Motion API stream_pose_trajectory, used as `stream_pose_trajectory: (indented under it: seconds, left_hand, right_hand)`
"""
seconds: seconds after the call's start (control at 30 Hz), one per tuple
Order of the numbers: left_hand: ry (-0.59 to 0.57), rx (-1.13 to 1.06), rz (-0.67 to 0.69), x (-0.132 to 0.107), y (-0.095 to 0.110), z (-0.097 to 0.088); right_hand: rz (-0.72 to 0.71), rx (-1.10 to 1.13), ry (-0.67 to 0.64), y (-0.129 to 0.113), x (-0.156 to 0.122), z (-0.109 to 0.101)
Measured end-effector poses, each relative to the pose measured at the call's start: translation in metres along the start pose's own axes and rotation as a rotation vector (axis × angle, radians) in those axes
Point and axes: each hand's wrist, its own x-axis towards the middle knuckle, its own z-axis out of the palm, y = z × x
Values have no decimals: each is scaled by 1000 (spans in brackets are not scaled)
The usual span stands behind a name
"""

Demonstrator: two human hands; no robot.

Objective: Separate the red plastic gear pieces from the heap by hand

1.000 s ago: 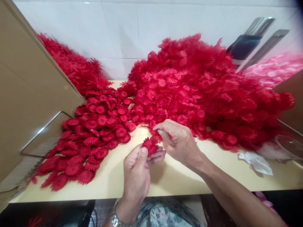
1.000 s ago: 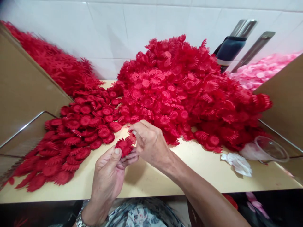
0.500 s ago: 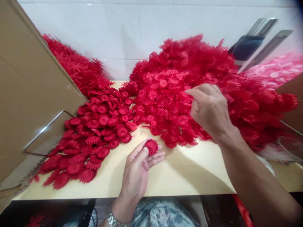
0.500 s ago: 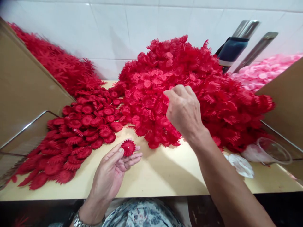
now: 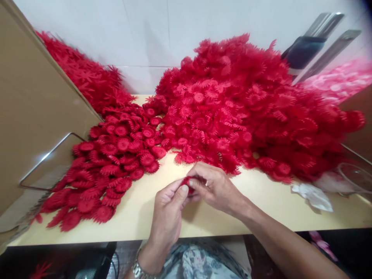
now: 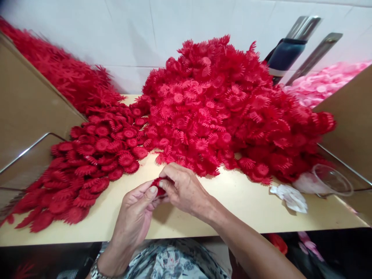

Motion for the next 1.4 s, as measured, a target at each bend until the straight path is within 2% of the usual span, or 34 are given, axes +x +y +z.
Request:
stream_pose_trajectory:
  seconds: [0.13,0.3,0.4,0.5,0.6,0.67,0.73,0.83,0.9,0.93,1.0,1.07,1.13,1.23,1.4]
  left_hand:
    - [23,71,22,1,-4,-4]
    - [118,141,65,3,-8,-8]
    - [179,331,161,1,-7,-11]
    - [229,532,231,-6,-3,-10]
    - [271,575,297,-14,0,-7]
    - [338,552,329,-16,1,-8]
    - [366,479,296,-15,4,-10]
    - [267,283,107,-6,11,-12]
    - [218,161,-2,0,16,-12]
    - [211,119,-35,2,18,-11]
    - [178,54,-66,5,19,-9]
    - [108,1,-67,5,17,-7]
    - [40,-34,-61,4,14,-6]
    - [0,-22,-41,1,8,-7]
    - [-8,101,56,0,1,-14]
  right_hand:
    - [-1,-4,33,-1,-5,4]
    - [-74,-264,105,-7,-10,14]
    - [-102,-454,163,-15,-11,22]
    - [-122,-502,206,-20,-10,28]
    - [-125,-507,283,-15,-7,27]
    - [-113,-565,365,-6,-2,18]
    - [-95,-678,418,4,4,5]
    - [-73,-888,368,14,12,-15]
    - [-64,-946,330,14,13,-22]
    - [-72,-912,327,12,12,-22]
    - [-105,-698,291,5,8,-18]
    - [-112,-409,184,-3,4,-9]
    - [-60,-192,75,-8,1,1]
    - [32,-22,30,-9,-1,11]
    - [77,116,25,-7,-2,11]
